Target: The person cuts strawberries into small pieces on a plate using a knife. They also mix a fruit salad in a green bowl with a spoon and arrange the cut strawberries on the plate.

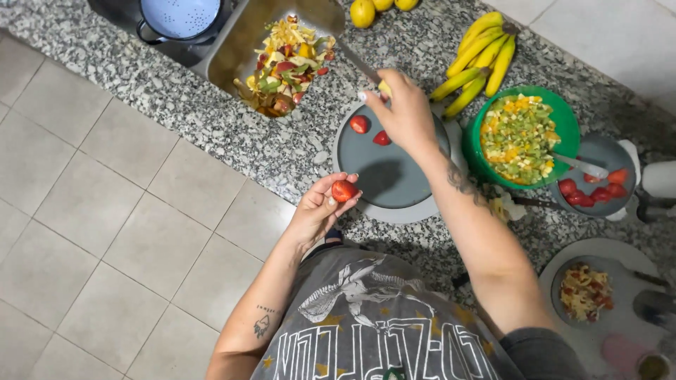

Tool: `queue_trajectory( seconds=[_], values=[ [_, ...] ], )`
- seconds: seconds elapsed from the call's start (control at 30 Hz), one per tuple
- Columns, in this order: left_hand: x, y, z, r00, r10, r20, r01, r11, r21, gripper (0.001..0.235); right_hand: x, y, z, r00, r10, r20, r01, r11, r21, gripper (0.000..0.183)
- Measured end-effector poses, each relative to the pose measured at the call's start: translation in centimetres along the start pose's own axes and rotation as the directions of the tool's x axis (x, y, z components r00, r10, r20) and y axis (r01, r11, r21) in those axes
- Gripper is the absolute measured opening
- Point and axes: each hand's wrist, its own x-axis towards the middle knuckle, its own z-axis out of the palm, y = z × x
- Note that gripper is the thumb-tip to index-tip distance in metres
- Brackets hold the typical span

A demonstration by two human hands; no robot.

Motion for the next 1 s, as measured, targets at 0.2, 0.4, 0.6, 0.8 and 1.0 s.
queue_trajectory(
  seconds=[0.2, 0.4, 0.6, 0.8, 1.0],
  values=[
    [2.0, -0.7, -0.3, 0.980, -0.019, -0.200, 0.040, 0.994, 0.102, 0.043, -10.5, 5.0, 1.1, 0.898, 0.439, -0.023, -0.412, 0.860, 0.300, 0.034],
    [6.6, -3.3, -6.0, 0.951, 0.094, -0.294, 0.194, 0.558, 0.807, 0.039, -21.9, 7.6, 0.2, 0.700, 0.714, 0.021, -0.684, 0.661, 0.307, 0.033],
    [12.9, -6.0, -7.6, 0.999, 0.044, 0.018, 0.000, -0.383, 0.924, 0.038, -28.2, 7.6, 0.7, 0.629, 0.769, -0.113, -0.732, 0.635, 0.246, 0.032],
    [11.6, -2.2, -3.2, 0.910, 0.297, 0.287, -0.182, -0.336, 0.924, 0.029, -29.2, 7.1, -0.3, 0.539, 0.829, -0.148, -0.768, 0.556, 0.319, 0.031],
    [9.7, 2.7, -3.7, 0.888, 0.456, 0.068, -0.004, -0.140, 0.990, 0.035, -31.2, 8.8, 1.1, 0.570, 0.796, -0.206, -0.773, 0.604, 0.195, 0.039]
  ],
)
